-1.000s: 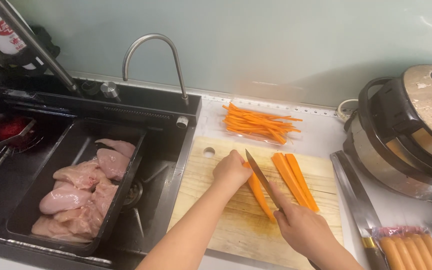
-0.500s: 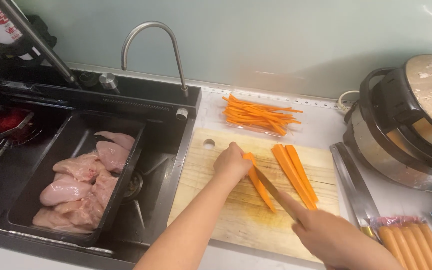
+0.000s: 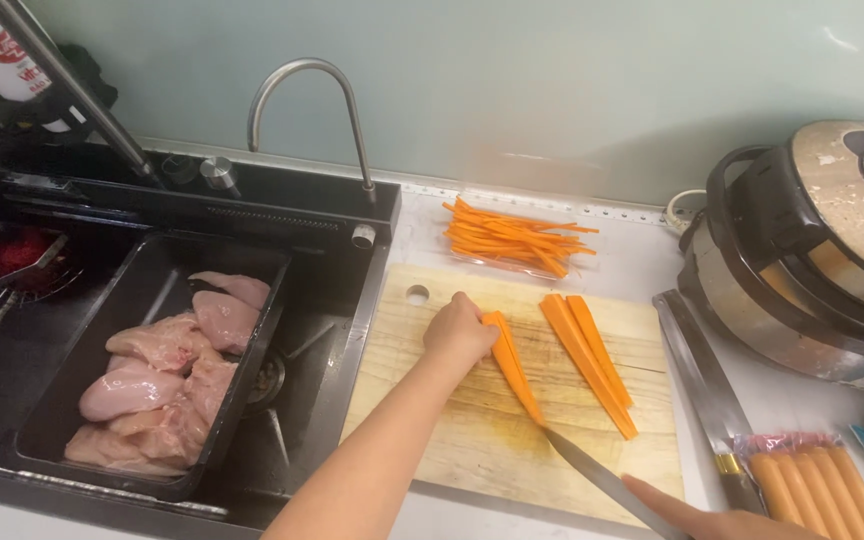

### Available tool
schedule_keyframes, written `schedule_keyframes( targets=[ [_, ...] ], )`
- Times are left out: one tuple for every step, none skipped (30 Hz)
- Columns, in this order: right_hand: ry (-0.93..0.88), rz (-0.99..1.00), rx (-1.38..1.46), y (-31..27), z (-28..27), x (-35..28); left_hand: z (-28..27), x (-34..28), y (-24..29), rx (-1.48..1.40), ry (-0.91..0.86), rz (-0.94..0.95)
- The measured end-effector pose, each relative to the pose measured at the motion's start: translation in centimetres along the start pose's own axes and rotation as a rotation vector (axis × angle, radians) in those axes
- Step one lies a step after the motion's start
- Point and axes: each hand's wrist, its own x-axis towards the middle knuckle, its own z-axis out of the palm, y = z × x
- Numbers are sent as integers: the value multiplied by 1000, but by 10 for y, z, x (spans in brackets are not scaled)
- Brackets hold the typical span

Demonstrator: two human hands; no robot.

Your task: Cutting carrots into thin julienne strips on a wooden cutting board using a chef's knife.

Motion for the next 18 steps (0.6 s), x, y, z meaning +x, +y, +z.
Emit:
schedule_keyframes(
  targets=[
    [125, 26, -20, 52, 31, 54, 1, 3, -2, -1, 3, 0],
    [251, 52, -40, 108, 76, 94, 2, 6, -5, -10, -8, -10],
    [375, 79, -59, 165, 134, 113, 4, 8, -8, -19, -20, -21],
    [499, 106, -77, 166, 124, 109, 3, 9, -10, -19, -20, -21],
    [623, 135, -96, 164, 117, 105, 3, 10, -11, -58, -35, -29],
    [746, 164, -114, 158, 114, 101, 3, 11, -12, -97, -50, -37],
    [747, 165, -115, 104, 60, 77, 2, 10, -11, -98, -50, -37],
    [307, 16, 62, 52, 14, 37, 1, 9, -9, -109, -62, -41],
    [-136, -137, 234, 5, -20, -16, -1, 8, -8, -118, -73, -46],
    [-136, -138, 235, -33, -34, -27, -3, 6, -6, -117, -73, -47],
    [-12, -35, 313, -70, -49, -39, -4, 4, -3, -108, -72, -55],
    [117, 64, 393, -107, -65, -51, -5, 3, -1, -99, -72, -62],
    [117, 63, 394, -128, -72, -52, -7, 1, 2, -98, -71, -62],
    [144, 91, 431, -148, -79, -54, -9, 0, 4, -96, -73, -72],
    [171, 118, 467, -169, -86, -56, -11, -2, 6, -95, -74, -83],
    [170, 116, 467, -173, -85, -49, -13, -3, 8, -94, -73, -84],
    [213, 109, 419, -177, -84, -43, -14, -6, 10, -79, -81, -85],
    [256, 103, 371, -181, -82, -36, -16, -8, 12, -65, -90, -85]
  ],
)
